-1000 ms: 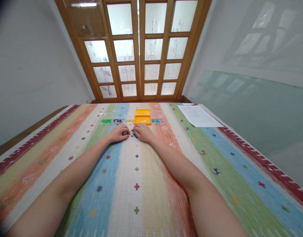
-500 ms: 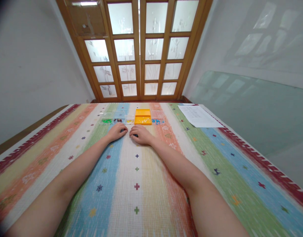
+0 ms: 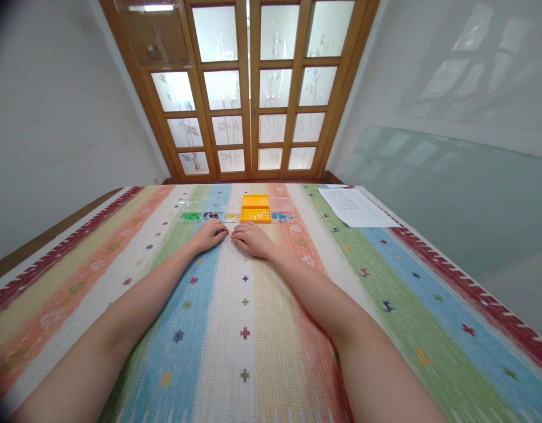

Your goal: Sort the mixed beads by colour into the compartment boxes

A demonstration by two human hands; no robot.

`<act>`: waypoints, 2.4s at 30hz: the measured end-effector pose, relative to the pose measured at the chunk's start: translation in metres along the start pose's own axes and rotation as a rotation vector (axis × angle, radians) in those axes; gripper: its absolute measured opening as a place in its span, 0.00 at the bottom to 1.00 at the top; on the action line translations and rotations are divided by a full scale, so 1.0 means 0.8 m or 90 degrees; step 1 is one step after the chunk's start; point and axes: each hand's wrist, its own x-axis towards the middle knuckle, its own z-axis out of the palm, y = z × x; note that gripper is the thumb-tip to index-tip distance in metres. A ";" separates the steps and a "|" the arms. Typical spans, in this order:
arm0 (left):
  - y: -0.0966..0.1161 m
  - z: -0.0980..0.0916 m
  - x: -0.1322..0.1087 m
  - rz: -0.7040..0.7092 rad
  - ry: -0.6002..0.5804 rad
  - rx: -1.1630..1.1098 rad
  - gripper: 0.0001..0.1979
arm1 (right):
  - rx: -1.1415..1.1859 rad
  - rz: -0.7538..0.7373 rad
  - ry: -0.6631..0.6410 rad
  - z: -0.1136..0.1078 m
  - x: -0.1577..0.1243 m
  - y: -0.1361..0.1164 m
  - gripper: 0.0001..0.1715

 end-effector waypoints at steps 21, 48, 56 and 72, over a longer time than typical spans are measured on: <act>0.003 -0.006 -0.001 -0.007 -0.006 -0.021 0.12 | -0.011 0.427 0.332 -0.001 -0.026 0.078 0.20; 0.003 -0.004 0.001 -0.009 -0.012 -0.015 0.12 | 0.162 0.040 -0.009 -0.011 0.002 0.002 0.13; 0.006 -0.006 0.000 -0.010 -0.011 -0.021 0.12 | 0.142 0.083 0.044 -0.003 -0.002 0.014 0.14; 0.003 -0.004 -0.001 -0.006 -0.006 -0.025 0.12 | -0.006 0.371 0.310 0.003 -0.020 0.065 0.18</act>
